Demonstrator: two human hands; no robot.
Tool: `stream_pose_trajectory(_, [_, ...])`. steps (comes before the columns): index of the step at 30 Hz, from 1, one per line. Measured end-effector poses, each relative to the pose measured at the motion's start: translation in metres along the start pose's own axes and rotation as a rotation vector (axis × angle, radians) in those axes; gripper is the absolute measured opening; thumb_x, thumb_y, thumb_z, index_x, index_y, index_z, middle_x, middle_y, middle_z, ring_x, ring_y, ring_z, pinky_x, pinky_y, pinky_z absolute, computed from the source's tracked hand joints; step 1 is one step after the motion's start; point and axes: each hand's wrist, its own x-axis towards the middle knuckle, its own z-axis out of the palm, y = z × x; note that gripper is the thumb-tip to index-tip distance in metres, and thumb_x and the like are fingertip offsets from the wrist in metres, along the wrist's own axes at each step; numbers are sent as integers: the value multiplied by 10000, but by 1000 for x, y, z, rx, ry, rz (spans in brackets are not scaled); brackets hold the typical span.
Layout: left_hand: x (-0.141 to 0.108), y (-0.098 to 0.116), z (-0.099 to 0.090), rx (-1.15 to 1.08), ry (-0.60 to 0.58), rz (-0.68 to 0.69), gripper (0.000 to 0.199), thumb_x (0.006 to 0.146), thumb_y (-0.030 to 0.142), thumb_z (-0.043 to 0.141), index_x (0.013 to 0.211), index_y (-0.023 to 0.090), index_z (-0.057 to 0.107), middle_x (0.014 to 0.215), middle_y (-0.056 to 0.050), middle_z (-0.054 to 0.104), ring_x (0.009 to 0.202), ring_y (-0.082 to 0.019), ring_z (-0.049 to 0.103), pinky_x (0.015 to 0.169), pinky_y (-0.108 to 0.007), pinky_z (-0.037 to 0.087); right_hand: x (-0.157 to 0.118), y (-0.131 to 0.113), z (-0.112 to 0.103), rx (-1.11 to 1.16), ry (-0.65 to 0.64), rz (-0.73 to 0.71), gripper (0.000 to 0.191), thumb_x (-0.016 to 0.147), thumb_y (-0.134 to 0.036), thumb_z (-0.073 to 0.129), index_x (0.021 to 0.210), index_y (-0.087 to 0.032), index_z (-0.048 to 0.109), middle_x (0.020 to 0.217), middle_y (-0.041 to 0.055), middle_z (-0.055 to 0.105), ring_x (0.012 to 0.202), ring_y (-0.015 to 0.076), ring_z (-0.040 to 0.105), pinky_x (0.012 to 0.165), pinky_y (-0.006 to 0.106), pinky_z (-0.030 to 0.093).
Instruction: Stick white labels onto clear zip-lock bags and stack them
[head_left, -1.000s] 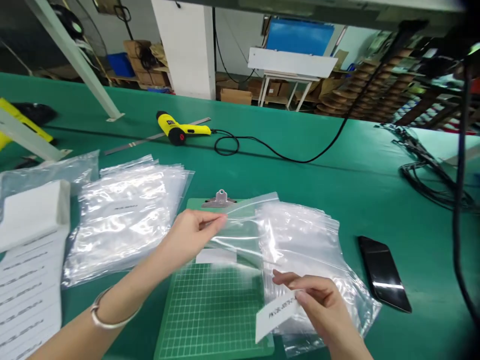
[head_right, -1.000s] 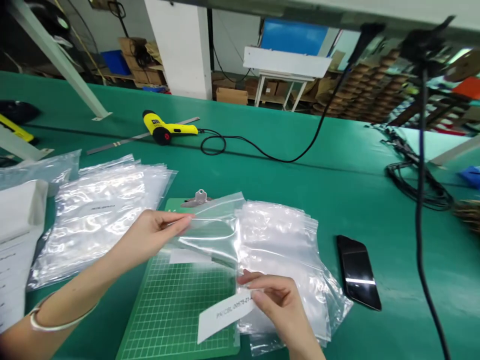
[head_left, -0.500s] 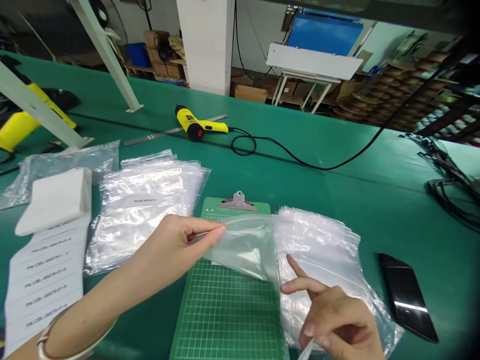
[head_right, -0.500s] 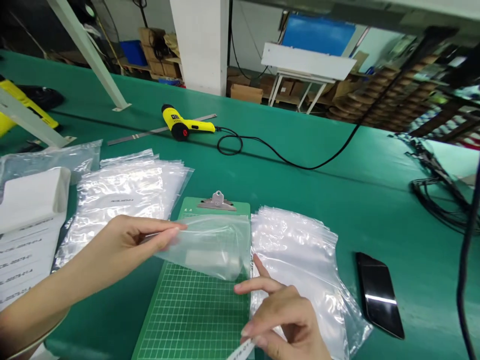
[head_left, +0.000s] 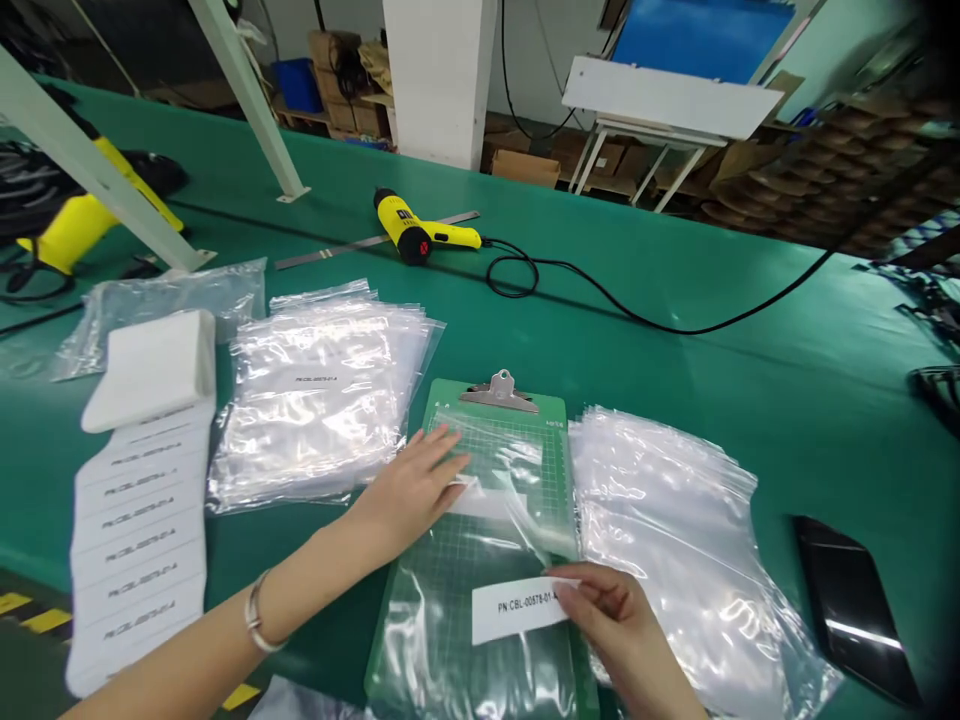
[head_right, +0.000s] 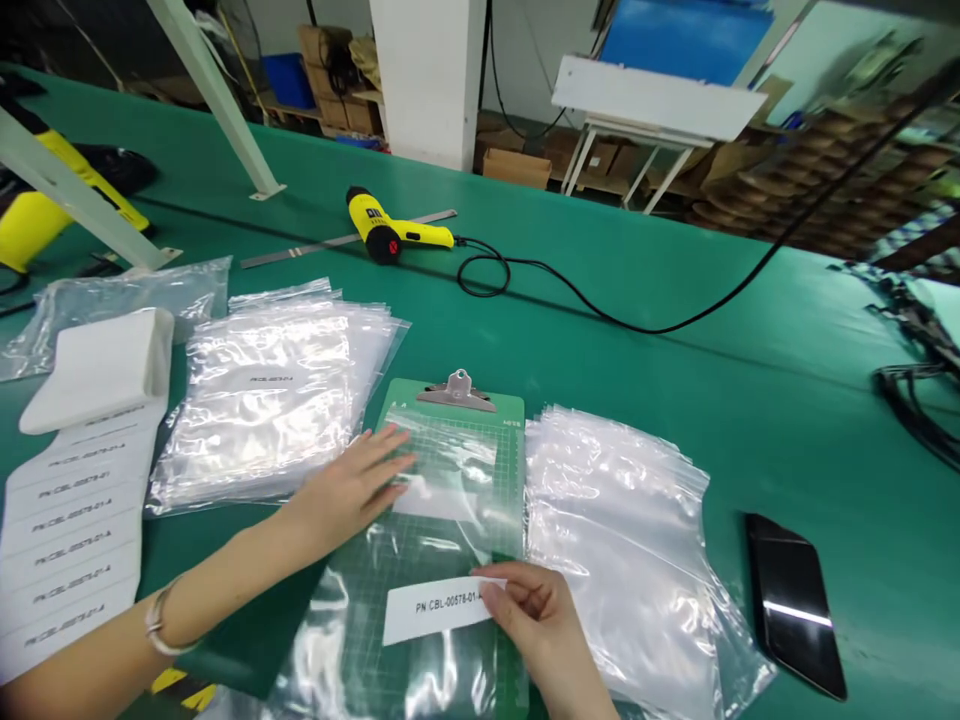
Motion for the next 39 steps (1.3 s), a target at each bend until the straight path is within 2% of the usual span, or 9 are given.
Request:
stream_pose_trajectory(3, [-2,-7,24,191,-83,80,429,892,369,316,1288,260,442,1420,-64,376,1360,-312,295,1068,-651,311,-2,4,-8,-180,45,53,295,618,-459,773,757,-200,756,671,76,707,663,205,655,599,235,506])
stream_pose_trajectory(7, [6,-14,24,198,-74,128,456,878,426,329,1285,239,416,1405,-84,390,1351,-315,307,1082,-641,290,-7,-7,-5,-343,181,15,331,634,-485,746,802,-200,757,760,93,717,752,255,651,608,267,507])
stream_pose_trajectory(9, [14,-19,20,189,-86,171,512,863,478,329,1310,232,376,1419,-83,364,1346,-300,307,1096,-634,265,-1,-9,2,-271,189,-11,301,634,-464,757,798,-212,757,745,80,717,747,235,653,624,251,508])
stream_pose_trajectory(12, [26,-28,15,186,-125,196,584,855,525,272,1355,225,307,1438,-80,335,1331,-282,315,1100,-612,260,19,-1,9,-58,80,24,266,627,-423,783,805,-227,756,706,57,714,683,182,654,626,222,513])
stream_pose_trajectory(16, [34,-38,8,126,-192,165,727,796,636,244,1398,227,230,1480,-70,255,1357,-271,261,1115,-533,273,38,15,5,39,68,83,276,644,-388,785,864,-226,751,764,57,720,730,181,663,686,243,534])
stream_pose_trajectory(20, [37,-52,-1,45,-323,107,951,684,749,278,1437,231,19,1517,-67,139,1414,-287,109,1153,-577,97,36,18,0,5,97,87,310,633,-396,790,872,-203,750,752,65,716,730,201,664,676,263,543])
stream_pose_trajectory(28, [39,-59,-3,-15,-414,78,955,684,741,302,1411,288,-121,1526,-27,55,1432,-271,4,1152,-562,27,38,-4,0,-12,122,78,264,620,-362,804,823,-201,755,718,72,710,689,188,655,638,250,550])
stream_pose_trajectory(35, [40,-60,-2,1,-374,100,952,695,737,317,1424,271,-80,1522,-55,100,1425,-282,63,1156,-508,61,96,-39,21,330,237,-67,287,541,-283,846,788,-201,724,924,56,713,944,216,647,899,329,518])
stream_pose_trajectory(39, [40,-60,1,30,-387,77,950,693,745,309,1422,274,-77,1525,-39,76,1423,-284,68,1147,-514,83,127,-51,36,573,317,-87,243,575,-227,815,770,-191,676,814,26,709,927,212,658,942,365,503])
